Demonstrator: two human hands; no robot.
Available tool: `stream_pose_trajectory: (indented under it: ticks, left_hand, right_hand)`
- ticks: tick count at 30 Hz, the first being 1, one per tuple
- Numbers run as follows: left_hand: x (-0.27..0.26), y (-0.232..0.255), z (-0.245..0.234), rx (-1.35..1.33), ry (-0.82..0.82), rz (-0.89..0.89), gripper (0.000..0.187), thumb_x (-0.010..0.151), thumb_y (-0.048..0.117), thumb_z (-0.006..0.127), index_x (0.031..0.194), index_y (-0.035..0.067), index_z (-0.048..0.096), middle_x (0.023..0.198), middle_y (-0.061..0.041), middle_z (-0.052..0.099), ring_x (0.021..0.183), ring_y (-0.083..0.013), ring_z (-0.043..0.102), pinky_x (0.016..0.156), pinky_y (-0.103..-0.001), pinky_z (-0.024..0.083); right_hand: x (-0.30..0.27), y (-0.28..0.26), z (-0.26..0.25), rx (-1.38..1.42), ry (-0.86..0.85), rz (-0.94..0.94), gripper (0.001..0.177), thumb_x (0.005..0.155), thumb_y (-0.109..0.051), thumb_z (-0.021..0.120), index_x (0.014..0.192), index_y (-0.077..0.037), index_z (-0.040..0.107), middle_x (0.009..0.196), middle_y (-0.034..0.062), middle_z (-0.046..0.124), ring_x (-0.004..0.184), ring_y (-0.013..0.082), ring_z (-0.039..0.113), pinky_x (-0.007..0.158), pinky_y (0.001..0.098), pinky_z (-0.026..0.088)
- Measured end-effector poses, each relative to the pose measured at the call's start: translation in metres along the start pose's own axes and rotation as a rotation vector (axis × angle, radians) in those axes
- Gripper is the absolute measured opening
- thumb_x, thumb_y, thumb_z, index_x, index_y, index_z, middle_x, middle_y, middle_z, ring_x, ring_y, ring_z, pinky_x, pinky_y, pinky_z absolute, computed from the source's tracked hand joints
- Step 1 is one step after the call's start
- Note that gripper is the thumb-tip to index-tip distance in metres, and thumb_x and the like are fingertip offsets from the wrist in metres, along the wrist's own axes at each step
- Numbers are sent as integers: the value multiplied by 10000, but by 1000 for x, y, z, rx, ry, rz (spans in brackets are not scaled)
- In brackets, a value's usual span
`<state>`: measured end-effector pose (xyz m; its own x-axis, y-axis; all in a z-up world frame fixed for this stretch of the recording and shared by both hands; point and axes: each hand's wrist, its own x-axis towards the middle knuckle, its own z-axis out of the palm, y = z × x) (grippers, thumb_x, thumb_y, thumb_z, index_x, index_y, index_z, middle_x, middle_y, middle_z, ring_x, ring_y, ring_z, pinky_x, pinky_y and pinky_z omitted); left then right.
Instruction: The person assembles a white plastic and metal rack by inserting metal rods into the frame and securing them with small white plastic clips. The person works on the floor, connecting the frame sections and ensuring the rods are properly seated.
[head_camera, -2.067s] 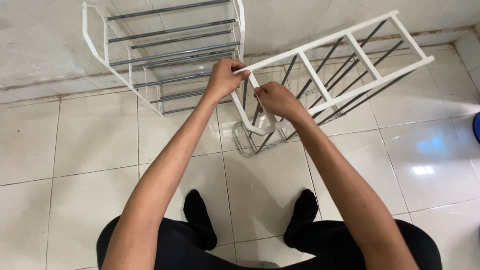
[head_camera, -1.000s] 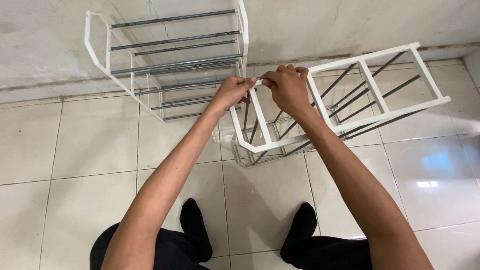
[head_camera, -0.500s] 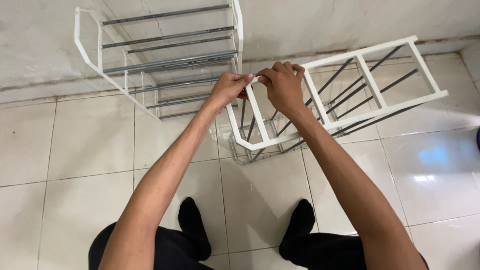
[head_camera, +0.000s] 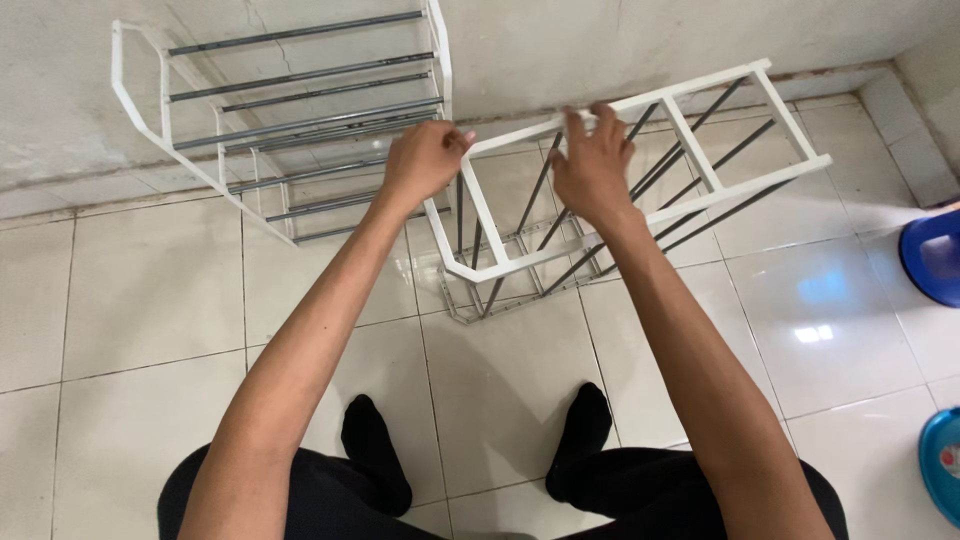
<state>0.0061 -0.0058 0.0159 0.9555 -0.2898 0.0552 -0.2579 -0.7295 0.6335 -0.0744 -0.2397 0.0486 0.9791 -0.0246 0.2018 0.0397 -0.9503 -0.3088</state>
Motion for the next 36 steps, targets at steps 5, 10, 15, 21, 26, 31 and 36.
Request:
stream_pose_trajectory:
  ticks: [5, 10, 15, 21, 26, 31, 36]
  left_hand:
    - [-9, 18, 30, 218, 201, 212, 339, 1045, 291, 552, 911, 50, 749, 783, -170, 737, 734, -372, 700, 721, -534, 496]
    - [-5, 23, 36, 231, 160, 115, 320, 1057, 255, 509, 939, 30, 704, 706, -173, 707, 657, -356, 696, 734, -503, 519]
    - [4, 20, 22, 142, 27, 2, 481, 1067, 348, 560, 774, 13, 742, 671, -172, 681, 645, -328, 663, 669, -467, 508]
    - [23, 6, -4, -200, -243, -103, 449, 942, 423, 698, 836, -3, 796, 700, -140, 736, 611, -210, 746, 615, -308, 573]
    - [25, -7, -1, -486, -379, -276, 464, 930, 400, 681, 893, -60, 727, 792, -198, 741, 611, -248, 765, 536, -290, 607]
    - [31, -8, 5, -487, -335, -225, 491, 949, 358, 702, 825, -117, 710, 770, -179, 681, 613, -268, 764, 552, -317, 658]
    - [31, -3, 11, -414, -280, -252, 449, 931, 318, 705, 787, -107, 698, 676, -178, 691, 541, -268, 743, 490, -335, 616]
  right_hand:
    - [-11, 13, 0, 146, -210, 237, 717, 1082, -295, 449, 1624, -41, 54, 1230, 372, 564, 1081, 483, 641, 1016, 602, 439]
    - [-6, 21, -7, 854, -184, 343, 675, 1065, -331, 295, 1576, -78, -67, 1048, 256, 696, 1056, 330, 699, 982, 484, 503]
    - [-3, 22, -12, 929, -417, 611, 503, 1074, -411, 207, 1254, -40, 495, 1036, 165, 729, 998, 238, 699, 873, 408, 562]
    - [2, 29, -6, 1016, -463, 502, 566, 1105, -437, 246, 897, -67, 621, 828, 81, 611, 726, 157, 530, 655, 333, 490]
    - [2, 34, 5, 997, -431, 486, 496, 1116, -422, 277, 837, -107, 539, 684, 2, 440, 609, 140, 382, 583, 333, 411]
    - [0, 34, 1, 1066, -434, 523, 469, 1116, -413, 304, 822, -110, 507, 650, -19, 388, 587, 126, 352, 562, 311, 375]
    - [0, 32, 1, 1008, -415, 495, 487, 1109, -405, 263, 867, -94, 549, 641, -27, 378, 578, 127, 344, 557, 313, 386]
